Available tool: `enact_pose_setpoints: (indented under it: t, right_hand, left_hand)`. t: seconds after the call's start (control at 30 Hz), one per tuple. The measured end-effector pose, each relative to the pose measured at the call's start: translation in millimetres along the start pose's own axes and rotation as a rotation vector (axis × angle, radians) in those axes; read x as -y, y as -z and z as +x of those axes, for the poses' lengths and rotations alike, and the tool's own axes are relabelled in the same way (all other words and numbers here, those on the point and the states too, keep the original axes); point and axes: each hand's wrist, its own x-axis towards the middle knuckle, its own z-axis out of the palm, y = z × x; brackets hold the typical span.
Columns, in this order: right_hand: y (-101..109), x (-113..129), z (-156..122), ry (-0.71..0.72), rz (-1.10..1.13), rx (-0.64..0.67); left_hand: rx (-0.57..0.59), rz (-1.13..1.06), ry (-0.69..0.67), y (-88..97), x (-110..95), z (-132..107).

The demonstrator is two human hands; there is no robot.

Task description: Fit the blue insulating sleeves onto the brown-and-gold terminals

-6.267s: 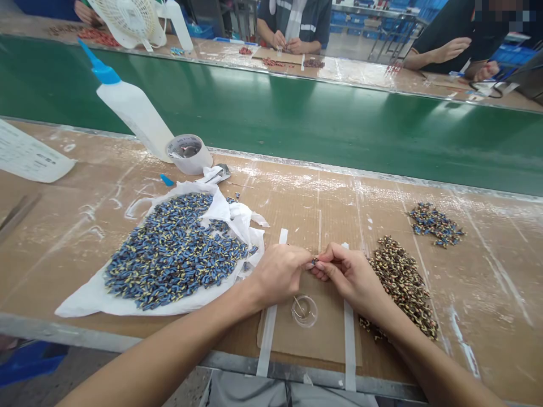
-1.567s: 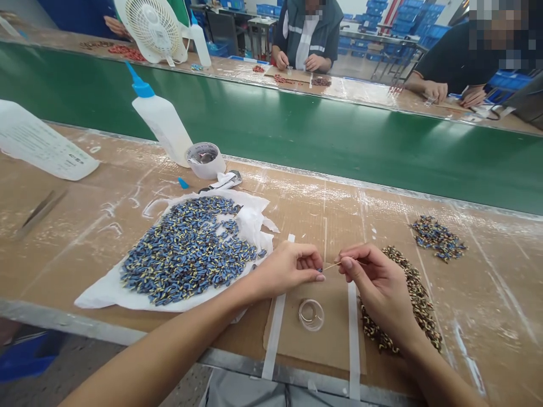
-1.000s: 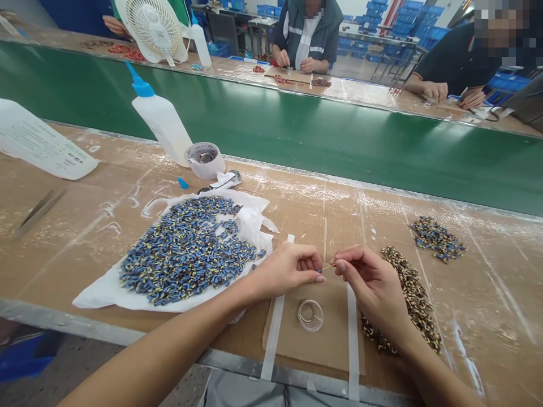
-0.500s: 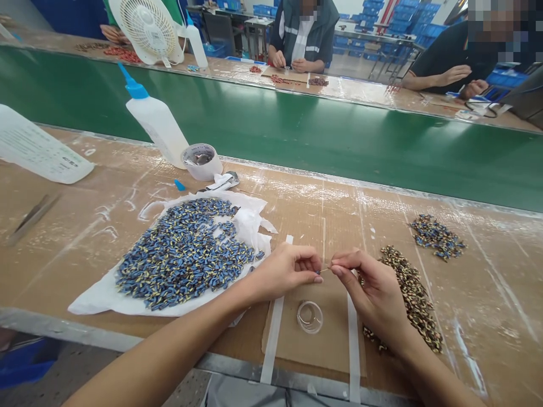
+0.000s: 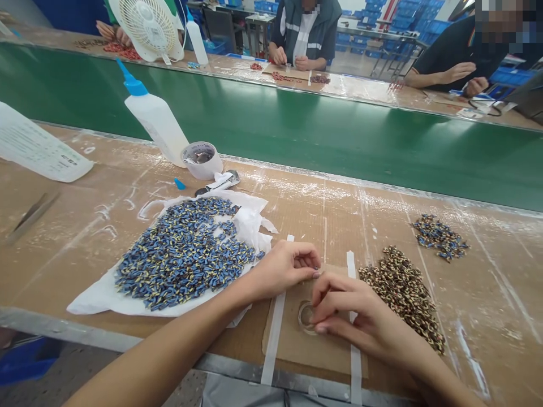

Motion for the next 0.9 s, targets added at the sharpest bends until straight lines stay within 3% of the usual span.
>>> enact_pose_setpoints:
  t: [0.13, 0.2, 0.3, 0.37, 0.5, 0.73, 0.9]
  right_hand:
    - [6.4, -0.9, 1.0, -0.022, -0.078, 0.003]
    - [24.0, -10.0, -4.1, -0.092, -0.157, -0.145]
    - [61.7, -35.1, -19.9, -0.363, -0.428, -0.479]
    - [83.7, -54.4, -32.1, -0.514, -0.608, -0.585]
    - [99.5, -78.8, -44.3, -0.589, -0.682, -0.538]
    - [90.9, -75.5, -36.8, -0.553, -0.823, -0.519]
    - [98.7, -69.5, -41.2, -0.537, -0.565, -0.672]
  left_hand:
    - [-0.002, 0.008, 0.01, 0.3, -2.4, 0.1]
    - [-0.01, 0.022, 0.028, 0.4, -2.6, 0.6]
    - [-0.026, 0.053, 0.049, 0.7, -1.9, 1.5]
    - [-0.031, 0.063, 0.048, 0.9, -1.7, 1.8]
    - [-0.026, 0.076, 0.043, 0.8, -3.0, 1.5]
    - [-0.031, 0.09, 0.036, 0.1, -1.0, 1.3]
    - [-0.039, 0.056, 0.05, 0.5, 2.2, 1.3]
